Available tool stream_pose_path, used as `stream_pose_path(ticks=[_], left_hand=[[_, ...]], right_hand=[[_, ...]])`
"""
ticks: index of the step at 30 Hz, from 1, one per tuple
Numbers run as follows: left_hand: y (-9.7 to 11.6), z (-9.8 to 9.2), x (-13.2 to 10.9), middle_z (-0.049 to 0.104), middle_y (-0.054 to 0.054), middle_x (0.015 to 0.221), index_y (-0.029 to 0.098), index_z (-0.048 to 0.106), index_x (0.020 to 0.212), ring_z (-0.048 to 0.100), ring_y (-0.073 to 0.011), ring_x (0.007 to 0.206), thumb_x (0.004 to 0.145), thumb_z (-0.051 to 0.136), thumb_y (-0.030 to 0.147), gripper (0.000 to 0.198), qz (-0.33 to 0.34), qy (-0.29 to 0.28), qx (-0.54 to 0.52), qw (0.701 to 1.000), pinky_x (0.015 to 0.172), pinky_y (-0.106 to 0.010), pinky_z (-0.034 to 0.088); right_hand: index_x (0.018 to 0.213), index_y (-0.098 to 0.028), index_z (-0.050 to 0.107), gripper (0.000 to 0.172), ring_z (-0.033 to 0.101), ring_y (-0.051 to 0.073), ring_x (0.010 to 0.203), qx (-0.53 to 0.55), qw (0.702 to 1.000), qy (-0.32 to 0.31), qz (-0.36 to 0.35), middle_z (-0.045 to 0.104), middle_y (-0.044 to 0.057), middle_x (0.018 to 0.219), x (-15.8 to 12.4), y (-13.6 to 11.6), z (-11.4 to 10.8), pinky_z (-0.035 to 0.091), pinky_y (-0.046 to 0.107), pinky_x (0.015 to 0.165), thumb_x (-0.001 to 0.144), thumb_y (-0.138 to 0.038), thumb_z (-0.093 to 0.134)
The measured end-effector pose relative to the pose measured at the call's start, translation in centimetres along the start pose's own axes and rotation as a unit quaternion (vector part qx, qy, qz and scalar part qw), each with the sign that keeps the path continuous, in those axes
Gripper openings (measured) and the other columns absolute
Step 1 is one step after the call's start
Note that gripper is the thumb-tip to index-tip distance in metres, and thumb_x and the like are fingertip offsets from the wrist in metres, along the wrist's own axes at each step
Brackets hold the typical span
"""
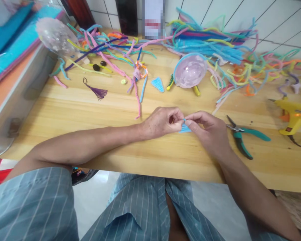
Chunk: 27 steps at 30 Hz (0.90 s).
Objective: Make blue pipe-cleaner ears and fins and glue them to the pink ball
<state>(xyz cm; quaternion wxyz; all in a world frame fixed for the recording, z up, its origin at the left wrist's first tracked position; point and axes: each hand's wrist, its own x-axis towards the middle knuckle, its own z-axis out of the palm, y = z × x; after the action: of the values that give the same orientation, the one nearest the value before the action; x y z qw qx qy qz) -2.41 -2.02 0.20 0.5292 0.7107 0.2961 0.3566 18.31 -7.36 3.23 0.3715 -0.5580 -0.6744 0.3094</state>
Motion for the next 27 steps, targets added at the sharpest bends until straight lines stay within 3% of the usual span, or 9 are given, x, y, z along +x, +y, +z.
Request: stream_pose_path(ticks=[5,8,10,13,16,20,23,25,27], left_hand=[[-0.2,-0.4,0.5,0.061,0.003,0.072,0.016,0.069,0.087,0.049,-0.0087,0.064,0.096,0.069,0.036,0.023,0.018,0.035,-0.016,0.999,0.061,-0.023,0.04],[-0.4,-0.8,0.8,0.068,0.0,0.085,0.016,0.072,0.101,0.053,-0.0103,0.07,0.1,0.069,0.044,0.028,0.041,0.056,0.002,0.998,0.065,-0.025,0.044],[-0.8,-1.1,1.0,0.072,-0.003,0.097,0.016,0.071,0.108,0.06,-0.0122,0.08,0.104,0.065,0.044,0.029,0.061,0.099,0.033,0.993,0.074,-0.026,0.048],[-1.2,-1.5,1.3,0.074,-0.005,0.105,0.018,0.07,0.106,0.065,-0.0147,0.091,0.107,0.061,0.036,0.02,0.071,0.133,0.096,0.984,0.082,-0.029,0.051],[-0.9,-1.7,1.8,0.074,-0.006,0.104,0.018,0.071,0.101,0.065,-0.0159,0.092,0.105,0.063,0.029,0.014,0.074,0.13,0.148,0.978,0.081,-0.029,0.051],[0.7,-1.8,2.0,0.076,-0.007,0.102,0.017,0.073,0.102,0.067,-0.0168,0.096,0.106,0.059,0.027,0.018,0.099,0.097,0.196,0.971,0.087,-0.031,0.053],[1.7,-2.1,1.0,0.077,-0.009,0.103,0.015,0.076,0.105,0.069,-0.0197,0.101,0.106,0.055,0.022,0.022,0.101,0.024,0.284,0.953,0.096,-0.035,0.054],[2.2,-2.2,-0.3,0.078,-0.012,0.11,0.015,0.079,0.112,0.069,-0.0245,0.11,0.107,0.052,0.021,0.028,0.093,-0.046,0.378,0.92,0.102,-0.04,0.053],[2.4,-2.0,-1.9,0.075,-0.016,0.132,0.016,0.075,0.133,0.068,-0.0297,0.12,0.107,0.051,0.021,0.036,0.072,-0.092,0.471,0.874,0.105,-0.046,0.053]], right_hand=[[0.106,-0.028,0.077,0.019,0.077,0.022,0.084,0.041,0.999,-0.002,0.002,0.083,0.002,0.097,0.2,1.3,0.3,0.064,0.039,0.081,0.093,-0.04,0.082],[0.102,-0.028,0.076,0.01,0.074,0.023,0.084,-0.077,0.993,0.051,-0.072,0.082,0.004,0.094,0.4,2.1,0.1,0.06,0.041,0.081,0.101,-0.038,0.073],[0.098,-0.027,0.076,0.012,0.072,0.024,0.087,-0.201,0.965,0.083,-0.15,0.081,0.007,0.095,0.5,2.3,0.0,0.056,0.043,0.084,0.104,-0.033,0.068],[0.091,-0.027,0.076,0.024,0.067,0.025,0.085,-0.332,0.919,0.046,-0.21,0.081,0.009,0.093,0.4,2.1,0.2,0.049,0.044,0.08,0.109,-0.031,0.061],[0.086,-0.026,0.075,0.034,0.063,0.024,0.083,-0.377,0.9,-0.019,-0.218,0.079,0.009,0.091,0.2,1.8,0.9,0.043,0.043,0.075,0.112,-0.031,0.055],[0.086,-0.025,0.077,0.037,0.06,0.024,0.082,-0.395,0.885,-0.032,-0.245,0.078,0.01,0.089,0.0,1.7,1.4,0.039,0.042,0.073,0.113,-0.028,0.052],[0.092,-0.024,0.08,0.034,0.061,0.025,0.085,-0.401,0.875,-0.037,-0.27,0.078,0.01,0.093,-0.1,1.9,1.6,0.039,0.043,0.075,0.111,-0.022,0.052],[0.097,-0.024,0.081,0.03,0.062,0.026,0.089,-0.399,0.874,-0.043,-0.275,0.078,0.011,0.098,-0.2,2.1,1.6,0.041,0.043,0.078,0.109,-0.019,0.054],[0.102,-0.022,0.082,0.026,0.064,0.028,0.093,-0.392,0.876,-0.046,-0.276,0.078,0.013,0.101,-0.3,2.2,1.6,0.044,0.044,0.08,0.107,-0.019,0.056]])
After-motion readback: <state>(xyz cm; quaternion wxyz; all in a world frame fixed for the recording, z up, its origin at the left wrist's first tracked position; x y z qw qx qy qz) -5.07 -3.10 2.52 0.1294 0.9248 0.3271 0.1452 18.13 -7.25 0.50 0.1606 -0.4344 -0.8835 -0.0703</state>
